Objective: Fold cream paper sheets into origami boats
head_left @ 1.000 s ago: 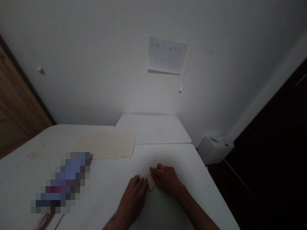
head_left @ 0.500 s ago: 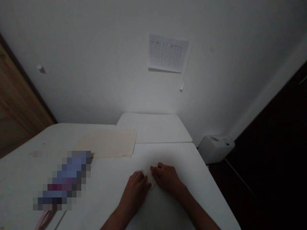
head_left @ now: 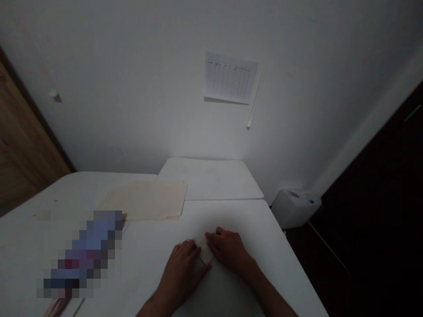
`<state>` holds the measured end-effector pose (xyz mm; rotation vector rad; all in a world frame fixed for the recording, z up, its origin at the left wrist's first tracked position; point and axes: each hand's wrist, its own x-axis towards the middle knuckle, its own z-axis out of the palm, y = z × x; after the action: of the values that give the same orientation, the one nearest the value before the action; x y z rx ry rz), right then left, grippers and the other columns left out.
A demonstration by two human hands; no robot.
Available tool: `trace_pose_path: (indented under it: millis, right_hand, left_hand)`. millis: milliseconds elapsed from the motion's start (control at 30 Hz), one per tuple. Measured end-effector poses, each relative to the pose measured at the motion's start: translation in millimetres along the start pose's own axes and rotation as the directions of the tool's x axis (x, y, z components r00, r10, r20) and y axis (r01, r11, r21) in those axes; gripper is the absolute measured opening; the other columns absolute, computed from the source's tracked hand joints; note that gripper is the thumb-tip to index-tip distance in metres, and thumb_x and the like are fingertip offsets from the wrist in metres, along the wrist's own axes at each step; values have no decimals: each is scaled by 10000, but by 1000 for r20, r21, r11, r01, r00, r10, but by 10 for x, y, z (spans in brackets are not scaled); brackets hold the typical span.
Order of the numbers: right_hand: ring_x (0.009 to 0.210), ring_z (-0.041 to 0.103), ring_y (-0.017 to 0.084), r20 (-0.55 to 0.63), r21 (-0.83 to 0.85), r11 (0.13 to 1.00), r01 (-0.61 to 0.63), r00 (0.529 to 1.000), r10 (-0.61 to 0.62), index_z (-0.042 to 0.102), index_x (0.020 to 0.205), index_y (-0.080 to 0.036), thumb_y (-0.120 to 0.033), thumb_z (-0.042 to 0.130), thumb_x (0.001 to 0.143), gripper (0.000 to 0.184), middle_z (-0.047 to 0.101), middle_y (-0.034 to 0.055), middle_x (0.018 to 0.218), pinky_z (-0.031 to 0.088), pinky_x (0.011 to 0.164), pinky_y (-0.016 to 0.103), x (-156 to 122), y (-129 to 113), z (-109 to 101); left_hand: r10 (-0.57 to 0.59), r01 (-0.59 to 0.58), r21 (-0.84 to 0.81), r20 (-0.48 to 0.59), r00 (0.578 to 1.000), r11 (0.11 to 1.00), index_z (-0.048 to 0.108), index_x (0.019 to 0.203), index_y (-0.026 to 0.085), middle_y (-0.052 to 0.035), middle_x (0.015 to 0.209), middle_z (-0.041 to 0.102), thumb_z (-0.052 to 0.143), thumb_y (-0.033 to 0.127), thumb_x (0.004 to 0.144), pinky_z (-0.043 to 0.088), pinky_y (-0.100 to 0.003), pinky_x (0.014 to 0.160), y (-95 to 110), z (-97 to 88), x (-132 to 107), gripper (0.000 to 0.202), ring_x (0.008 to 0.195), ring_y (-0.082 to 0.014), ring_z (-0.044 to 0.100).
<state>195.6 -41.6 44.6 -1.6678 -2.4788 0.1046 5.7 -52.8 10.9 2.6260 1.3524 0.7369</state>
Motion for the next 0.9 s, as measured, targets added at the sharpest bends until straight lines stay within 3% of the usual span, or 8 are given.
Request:
trace_pose_path:
  millis: [100, 200, 333, 533, 700, 900]
  right_hand:
    - [754, 633, 150, 1, 8, 1000, -19, 1000, 19, 568, 1177, -339, -372, 388, 970, 276, 624, 18, 935, 410, 640, 227, 10, -1, 17]
    - [784, 634, 149, -26, 23, 999, -36, 999, 36, 573, 1183, -335, -369, 418, 959, 274, 627, 17, 937, 412, 666, 223, 15, 10, 66]
    - [765, 627, 136, -76, 29, 997, -66, 995, 68, 631, 1090, -312, -389, 444, 952, 245, 629, 7, 891, 395, 651, 212, -7, 38, 156]
    - [730, 608, 114, -117, 18, 998, -56, 991, 58, 685, 880, -257, -407, 419, 977, 320, 625, 1, 819, 369, 643, 206, -30, 69, 229]
    - [731, 608, 125, -105, -11, 1000, 9, 994, -10, 676, 914, -257, -347, 444, 966, 254, 634, 5, 836, 375, 652, 215, -77, 101, 184]
    - [719, 607, 134, -56, -9, 999, 46, 997, -47, 667, 916, -251, -313, 423, 960, 256, 643, 13, 798, 374, 643, 223, -353, 145, 130]
  left_hand:
    - [-1, -1, 75, 26, 1000, 997, 665, 824, 176, -91, 892, 613, 528, 277, 893, 483, -447, 789, -5, 70, 72, 184, 849, -254, 573]
    - [31, -31, 101, -2, 1000, 994, 652, 971, 154, -126, 1009, 610, 576, 215, 847, 486, -468, 851, -40, 177, 121, 157, 953, -284, 560]
    - [105, -106, -26, -14, 994, 994, 607, 1094, 176, -112, 1149, 597, 554, 166, 852, 492, -427, 922, -103, 264, 126, 248, 1070, -255, 544]
    - [184, -182, -39, 56, 981, 982, 535, 1256, 189, -96, 1342, 547, 526, 182, 867, 456, -471, 995, -160, 254, 152, 390, 1173, -271, 532]
    - [193, -190, -41, 86, 977, 981, 561, 1238, 196, -86, 1333, 562, 518, 201, 867, 460, -460, 982, -150, 225, 182, 374, 1170, -270, 542]
    - [181, -174, -72, 104, 978, 982, 589, 1216, 179, -85, 1328, 566, 527, 203, 869, 458, -445, 970, -129, 161, 202, 353, 1160, -267, 527]
